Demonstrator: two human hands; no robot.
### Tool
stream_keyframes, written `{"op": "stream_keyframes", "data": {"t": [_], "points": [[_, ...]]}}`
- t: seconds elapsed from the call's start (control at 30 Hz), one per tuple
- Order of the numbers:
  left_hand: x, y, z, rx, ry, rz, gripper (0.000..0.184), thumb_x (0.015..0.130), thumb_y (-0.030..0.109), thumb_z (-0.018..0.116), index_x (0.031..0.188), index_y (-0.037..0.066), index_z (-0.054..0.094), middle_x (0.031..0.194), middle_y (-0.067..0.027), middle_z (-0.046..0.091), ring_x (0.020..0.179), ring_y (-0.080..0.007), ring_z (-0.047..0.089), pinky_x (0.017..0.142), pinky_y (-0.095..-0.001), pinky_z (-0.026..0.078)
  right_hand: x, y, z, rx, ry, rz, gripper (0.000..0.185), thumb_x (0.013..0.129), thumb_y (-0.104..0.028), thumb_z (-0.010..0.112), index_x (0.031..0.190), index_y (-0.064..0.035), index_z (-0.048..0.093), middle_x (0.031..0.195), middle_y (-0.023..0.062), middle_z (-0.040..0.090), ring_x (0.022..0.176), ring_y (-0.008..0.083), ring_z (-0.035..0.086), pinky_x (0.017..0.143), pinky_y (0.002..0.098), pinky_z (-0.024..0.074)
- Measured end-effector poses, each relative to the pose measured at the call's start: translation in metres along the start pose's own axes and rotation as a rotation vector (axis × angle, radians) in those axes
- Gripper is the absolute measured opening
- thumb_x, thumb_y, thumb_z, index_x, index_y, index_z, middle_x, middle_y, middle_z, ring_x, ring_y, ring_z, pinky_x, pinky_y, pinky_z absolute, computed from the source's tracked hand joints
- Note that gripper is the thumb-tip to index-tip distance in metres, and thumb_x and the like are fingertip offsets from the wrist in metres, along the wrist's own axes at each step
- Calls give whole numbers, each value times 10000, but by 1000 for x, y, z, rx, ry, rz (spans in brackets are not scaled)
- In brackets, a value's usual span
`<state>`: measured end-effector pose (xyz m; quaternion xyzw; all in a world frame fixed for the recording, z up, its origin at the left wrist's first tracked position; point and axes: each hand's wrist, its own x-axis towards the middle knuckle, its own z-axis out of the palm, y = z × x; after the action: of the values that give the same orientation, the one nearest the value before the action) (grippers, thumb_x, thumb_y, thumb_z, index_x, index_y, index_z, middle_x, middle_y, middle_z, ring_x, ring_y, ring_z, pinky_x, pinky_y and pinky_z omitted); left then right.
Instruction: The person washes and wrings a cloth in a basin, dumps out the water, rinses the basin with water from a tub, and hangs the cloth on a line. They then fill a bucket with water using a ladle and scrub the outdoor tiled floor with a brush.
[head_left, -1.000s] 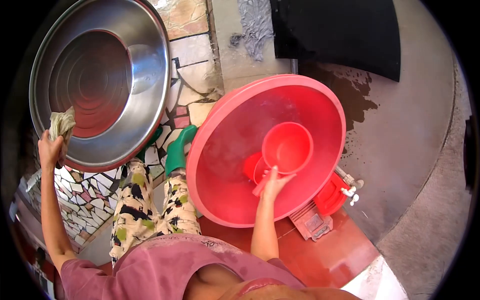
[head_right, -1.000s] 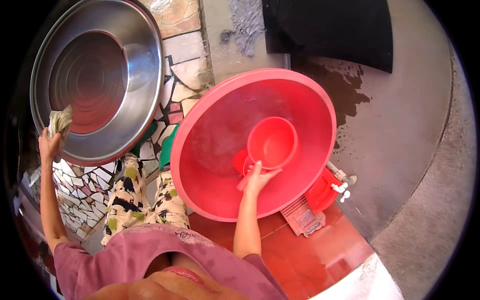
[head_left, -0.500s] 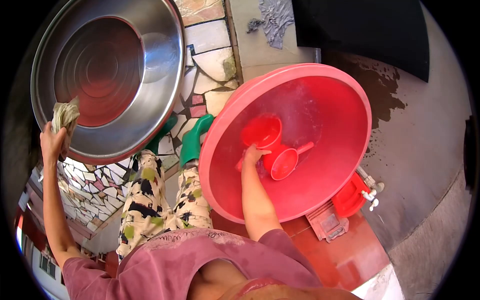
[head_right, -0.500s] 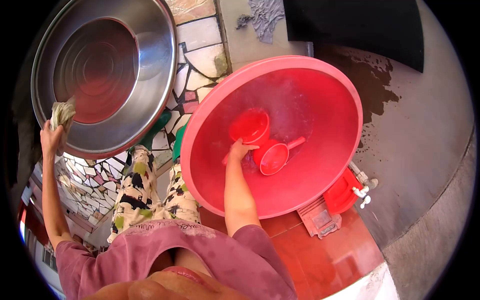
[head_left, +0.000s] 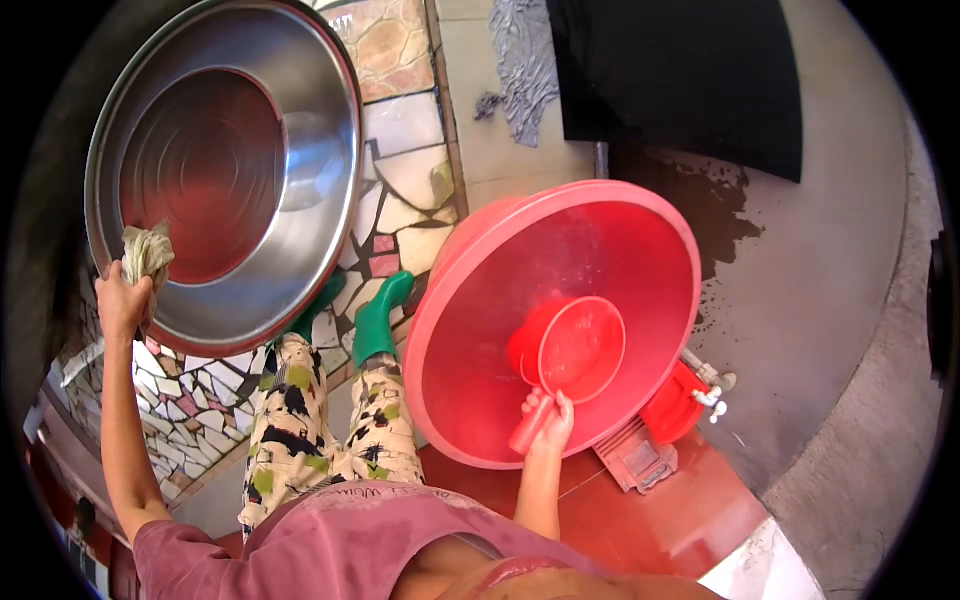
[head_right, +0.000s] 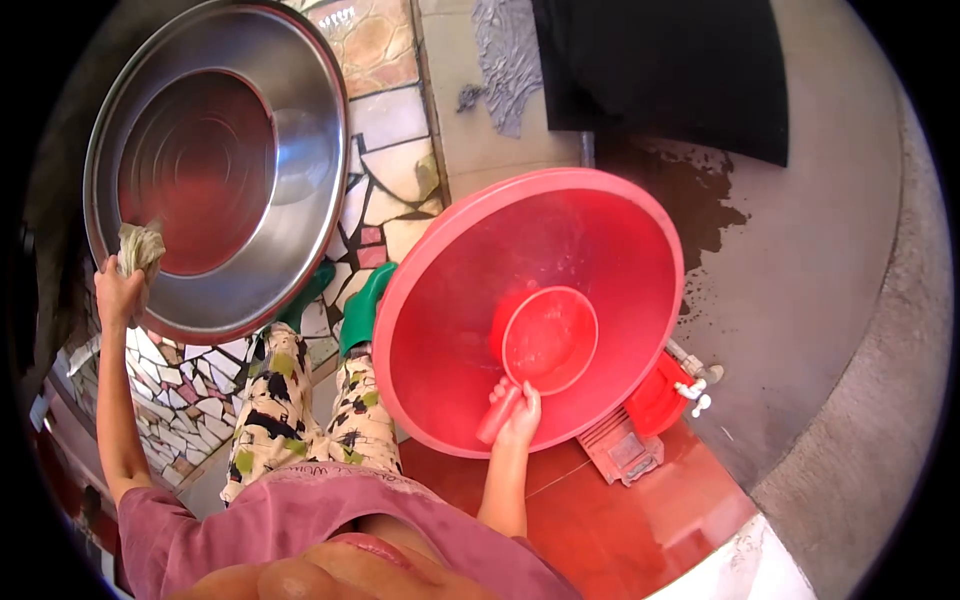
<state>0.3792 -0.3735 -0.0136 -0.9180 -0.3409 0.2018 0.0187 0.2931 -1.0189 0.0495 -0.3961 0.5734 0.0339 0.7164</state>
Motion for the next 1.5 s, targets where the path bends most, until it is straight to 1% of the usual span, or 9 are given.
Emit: {"op": "stream_keyframes", "data": {"t": [0.27,0.43,0.6,0.73,1.03,1.27,1.37,1.43,1.5], "points": [[-14,-5,-29,-196,19,-39,493,612,243,609,1052,28,552,1029,-252,490,859,-403,567,778,-434,477,-52,-130,116,-780,32,-437,421,876,-92,514,1244,-82,310,725,139,562,533,210,564,433,303,490],[-23,-3,-45,-255,21,-87,462,600,226,618,1017,35,560,1052,-224,492,911,-385,553,784,-424,475,-37,-223,332,-986,43,-959,935,846,-87,573,1407,-155,-171,999,170,543,538,161,518,476,301,450],[-24,4,-49,-233,-7,-62,450,603,230,623,1004,32,574,1057,-214,506,957,-366,541,808,-406,468,7,-345,422,-630,334,-1635,853,844,-95,579,1409,-35,-57,964,158,561,600,185,557,508,288,479],[-25,8,-52,-274,8,-68,433,600,247,628,970,28,582,1062,-220,513,924,-370,558,820,-406,464,-43,-360,383,-489,-43,-1170,324,889,-219,553,1108,-8,440,827,123,575,621,215,561,521,297,489],[-30,29,-62,-218,33,-57,410,603,236,608,951,24,564,992,-224,497,848,-394,568,770,-430,478,10,-150,135,6,-234,-169,465,888,-432,466,906,29,521,696,92,544,598,197,525,522,312,462],[-29,41,-47,-104,47,-68,485,611,251,594,1044,34,563,1023,-240,488,863,-383,572,752,-423,487,120,64,3,-225,75,364,261,873,-301,506,871,-45,455,673,111,557,514,213,524,449,314,466],[-28,45,-43,-58,37,-67,548,598,269,595,1095,41,561,1045,-239,492,875,-382,577,762,-416,489,134,108,0,-367,151,297,384,863,-220,530,1170,-36,392,690,117,561,495,210,518,435,316,460],[-28,48,-42,-37,32,-88,594,588,278,593,1130,40,553,1062,-245,495,885,-388,579,779,-411,487,142,132,2,-647,479,135,840,844,-103,523,1403,-104,-104,831,173,588,663,258,595,554,383,513],[-24,47,-35,-14,41,-80,600,591,279,592,1138,36,549,1069,-252,494,890,-390,577,786,-409,485,161,153,6,-681,520,88,890,839,-87,493,1360,-140,-226,934,198,573,761,287,589,647,438,504]]}}
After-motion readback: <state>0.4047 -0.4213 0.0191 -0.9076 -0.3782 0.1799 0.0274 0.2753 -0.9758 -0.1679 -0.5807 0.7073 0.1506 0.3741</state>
